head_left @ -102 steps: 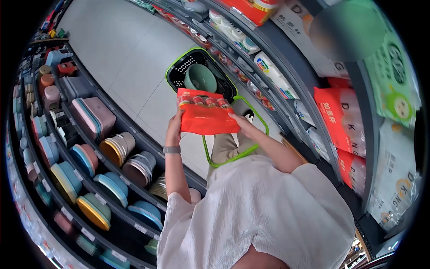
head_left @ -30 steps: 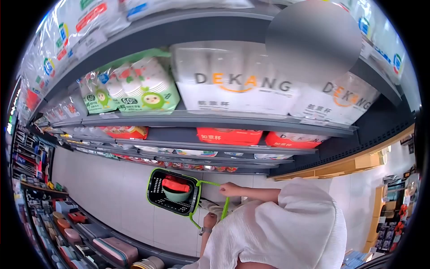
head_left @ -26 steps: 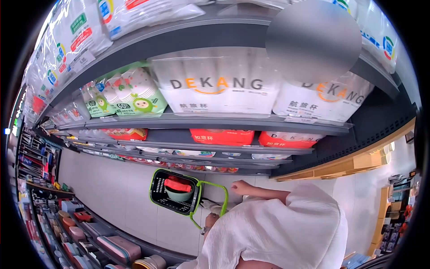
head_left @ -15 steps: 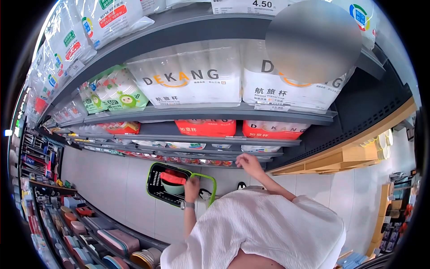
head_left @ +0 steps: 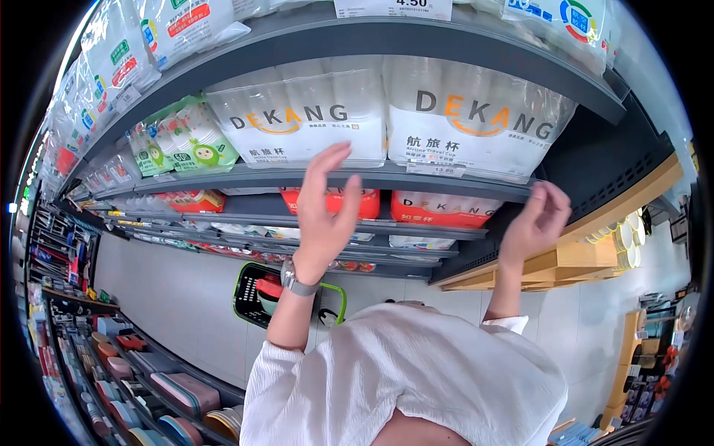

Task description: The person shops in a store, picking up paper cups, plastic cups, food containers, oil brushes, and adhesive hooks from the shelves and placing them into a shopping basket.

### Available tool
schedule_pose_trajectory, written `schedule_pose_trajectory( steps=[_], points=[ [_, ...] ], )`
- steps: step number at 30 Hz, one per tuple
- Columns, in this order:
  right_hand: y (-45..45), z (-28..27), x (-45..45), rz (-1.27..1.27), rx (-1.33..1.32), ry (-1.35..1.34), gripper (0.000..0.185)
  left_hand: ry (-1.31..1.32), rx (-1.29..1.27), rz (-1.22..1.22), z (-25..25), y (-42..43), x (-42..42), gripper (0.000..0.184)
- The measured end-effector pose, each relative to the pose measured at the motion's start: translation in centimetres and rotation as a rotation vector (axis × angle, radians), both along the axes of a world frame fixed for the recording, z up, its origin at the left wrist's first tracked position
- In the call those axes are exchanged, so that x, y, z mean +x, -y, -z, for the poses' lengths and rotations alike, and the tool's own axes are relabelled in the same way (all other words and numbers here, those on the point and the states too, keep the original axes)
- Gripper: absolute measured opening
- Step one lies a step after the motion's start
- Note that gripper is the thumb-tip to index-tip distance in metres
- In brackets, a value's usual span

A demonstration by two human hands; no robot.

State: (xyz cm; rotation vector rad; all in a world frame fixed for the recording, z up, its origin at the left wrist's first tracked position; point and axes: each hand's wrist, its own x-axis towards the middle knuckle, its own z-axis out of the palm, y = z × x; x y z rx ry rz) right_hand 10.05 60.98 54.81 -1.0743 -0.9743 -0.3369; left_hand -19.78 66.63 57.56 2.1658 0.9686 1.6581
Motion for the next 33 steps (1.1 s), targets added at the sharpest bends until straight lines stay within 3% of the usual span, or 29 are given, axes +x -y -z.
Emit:
schedule_pose_trajectory(
  steps=[2,5,14,18,24,26,33],
  points=[
    [0.1,-2.2,1.2,0.064,0.104,0.034,0.015,-0.004,0.061,0.123,-2.3,-0.6,2.5,0.046],
    [-1.4,-4.3,2.6,0.186,0.001,0.093,0.024,-0.036,0.189,0.118,-3.3,-2.3,5.8,0.057],
    [-6.1,-6.7,5.1,-0.145,-0.039,-0.048,0.062,0.007,0.006,0.064,-6.3,-3.7,10.8,0.075],
    [-6.3,-7.3,5.2,-0.158,-0.097,-0.065,0.064,-0.057,-0.044,-0.028,-7.4,-2.2,11.5,0.061],
    [-5.3,-7.1,5.5,-0.149,-0.118,-0.107,0.062,-0.006,0.162,-0.097,-6.2,-1.5,11.4,0.083],
    [-4.8,-6.9,5.4,-0.159,-0.144,-0.09,0.058,0.148,0.142,-0.079,-5.9,-1.0,11.3,0.096],
    [-3.6,-7.3,5.2,-0.275,-0.144,-0.111,0.051,0.146,0.079,-0.076,-6.4,1.0,10.8,0.1]
  ],
)
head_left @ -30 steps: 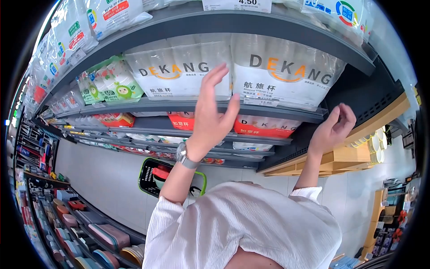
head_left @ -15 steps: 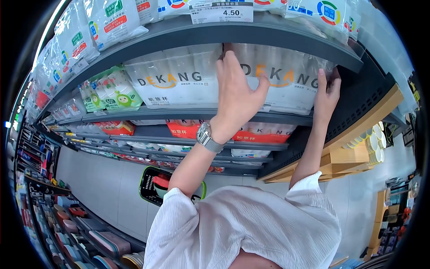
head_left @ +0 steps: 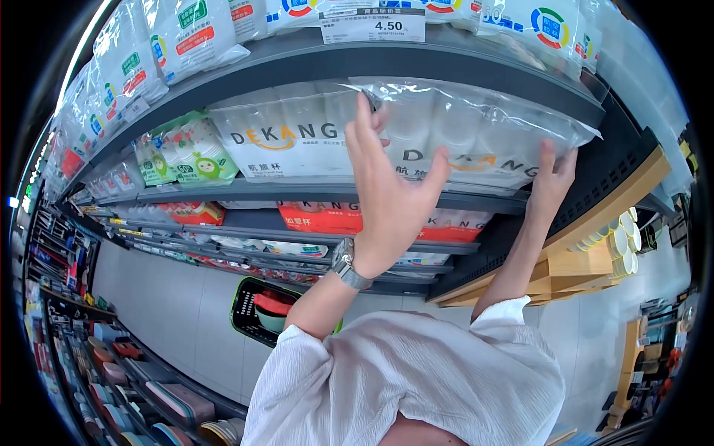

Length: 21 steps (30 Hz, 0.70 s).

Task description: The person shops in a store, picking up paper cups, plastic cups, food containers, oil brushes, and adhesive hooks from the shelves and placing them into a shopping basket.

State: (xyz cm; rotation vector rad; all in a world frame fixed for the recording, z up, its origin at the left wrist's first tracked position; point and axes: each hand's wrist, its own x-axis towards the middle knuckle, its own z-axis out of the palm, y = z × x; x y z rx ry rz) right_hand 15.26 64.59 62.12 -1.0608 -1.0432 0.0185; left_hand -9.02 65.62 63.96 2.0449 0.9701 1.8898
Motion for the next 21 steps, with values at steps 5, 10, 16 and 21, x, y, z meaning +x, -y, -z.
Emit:
schedule_pose_trajectory(
  steps=[5,10,16,21],
  points=[
    [0.2,2.5,0.4,-0.017,0.328,-0.146,0.071,0.038,0.005,-0.037,1.3,2.5,-0.8,0.102],
    [1.5,4.1,-0.2,-0.034,0.394,-0.214,0.076,-0.113,0.039,0.036,2.6,1.2,-3.7,0.083],
    [3.9,5.1,1.1,0.185,-0.042,0.389,0.075,-0.157,-0.125,0.118,4.5,0.2,-4.3,0.071],
    [5.4,5.9,0.4,0.254,0.139,0.326,0.075,-0.311,-0.376,0.135,4.5,1.1,-5.1,0.063]
  ],
)
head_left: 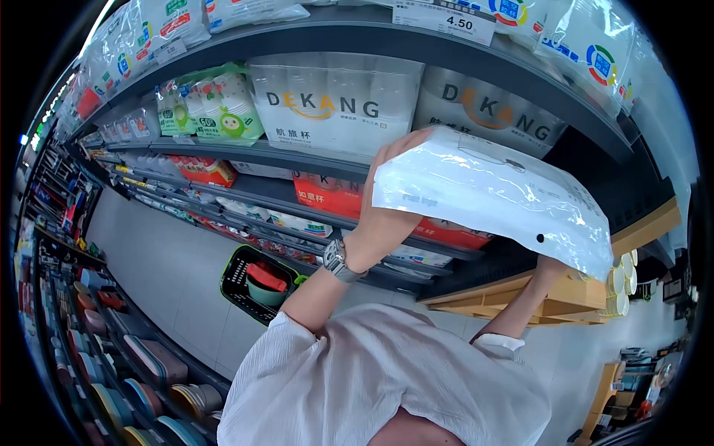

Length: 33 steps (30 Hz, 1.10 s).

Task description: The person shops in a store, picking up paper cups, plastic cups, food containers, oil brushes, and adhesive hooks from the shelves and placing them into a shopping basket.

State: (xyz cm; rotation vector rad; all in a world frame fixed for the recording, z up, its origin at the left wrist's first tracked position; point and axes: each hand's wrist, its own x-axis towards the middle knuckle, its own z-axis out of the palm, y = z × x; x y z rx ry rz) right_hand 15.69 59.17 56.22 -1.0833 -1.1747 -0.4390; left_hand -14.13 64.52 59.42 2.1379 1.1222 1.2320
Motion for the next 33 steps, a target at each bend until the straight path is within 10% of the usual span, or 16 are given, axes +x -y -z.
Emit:
schedule_pose_trajectory(
  steps=[5,9,13,15,18,24,29,33],
  points=[
    [0.1,0.0,-0.7,-0.047,0.098,-0.05,0.078,0.15,0.638,-0.079,-3.6,0.9,-3.0,0.057],
    [-1.4,-0.2,-3.2,-0.162,0.158,-0.187,0.08,0.258,0.496,-0.122,-2.0,2.7,-8.6,0.041],
    [-1.2,-2.4,-11.5,-0.618,-0.05,-0.153,0.102,0.026,0.802,-0.556,9.9,7.7,-16.6,0.059],
    [-0.8,-3.3,-15.3,-0.805,-0.295,-0.03,0.095,0.63,0.426,-0.464,8.1,11.4,-17.3,0.066],
    [-1.0,-3.2,-21.6,-1.2,-0.49,0.011,0.075,0.565,0.312,-0.561,9.2,15.5,-21.3,0.061],
    [-4.6,8.6,-30.7,-1.781,-1.169,0.173,0.079,1.501,-0.486,-0.739,12.7,22.7,-21.2,0.046],
    [-4.0,16.0,-31.9,-1.842,-1.726,0.015,0.064,1.699,-0.589,-0.812,21.2,28.4,-22.4,0.038],
    [-3.6,17.6,-30.8,-1.753,-1.807,-0.329,0.053,1.364,-0.688,-0.957,20.0,29.6,-21.0,0.05]
  ],
)
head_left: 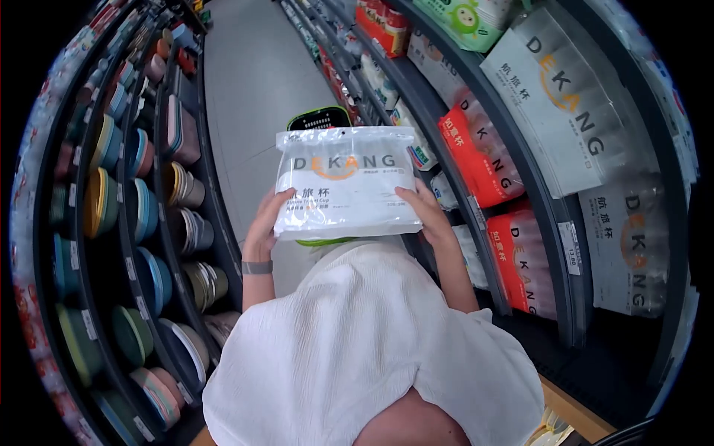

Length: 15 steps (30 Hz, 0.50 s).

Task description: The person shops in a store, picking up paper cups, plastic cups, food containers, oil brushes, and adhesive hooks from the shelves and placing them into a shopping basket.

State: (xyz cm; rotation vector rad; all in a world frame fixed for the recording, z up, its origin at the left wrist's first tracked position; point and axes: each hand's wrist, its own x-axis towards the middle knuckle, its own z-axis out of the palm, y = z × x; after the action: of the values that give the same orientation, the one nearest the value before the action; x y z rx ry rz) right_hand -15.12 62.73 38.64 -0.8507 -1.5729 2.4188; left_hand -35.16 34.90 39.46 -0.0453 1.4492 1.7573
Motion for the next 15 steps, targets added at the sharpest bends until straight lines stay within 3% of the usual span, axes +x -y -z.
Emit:
schedule_pose_trajectory(
  steps=[2,5,9,15],
  points=[
    [-0.3,-0.8,0.8,0.044,-0.064,-0.067,0.054,-0.051,0.172,0.062,-1.1,-0.8,0.2,0.065],
    [-0.9,-0.7,1.5,0.08,-0.153,-0.167,0.057,-0.152,0.127,0.172,-2.1,-1.5,-0.1,0.078],
    [-0.8,-1.2,3.2,0.115,-0.132,-0.135,0.062,-0.259,0.197,0.176,-4.1,-3.2,0.1,0.085],
    [-0.1,0.2,3.0,0.208,-0.168,-0.268,0.064,-0.307,0.314,0.149,-4.0,-4.0,-1.0,0.072]
  ],
)
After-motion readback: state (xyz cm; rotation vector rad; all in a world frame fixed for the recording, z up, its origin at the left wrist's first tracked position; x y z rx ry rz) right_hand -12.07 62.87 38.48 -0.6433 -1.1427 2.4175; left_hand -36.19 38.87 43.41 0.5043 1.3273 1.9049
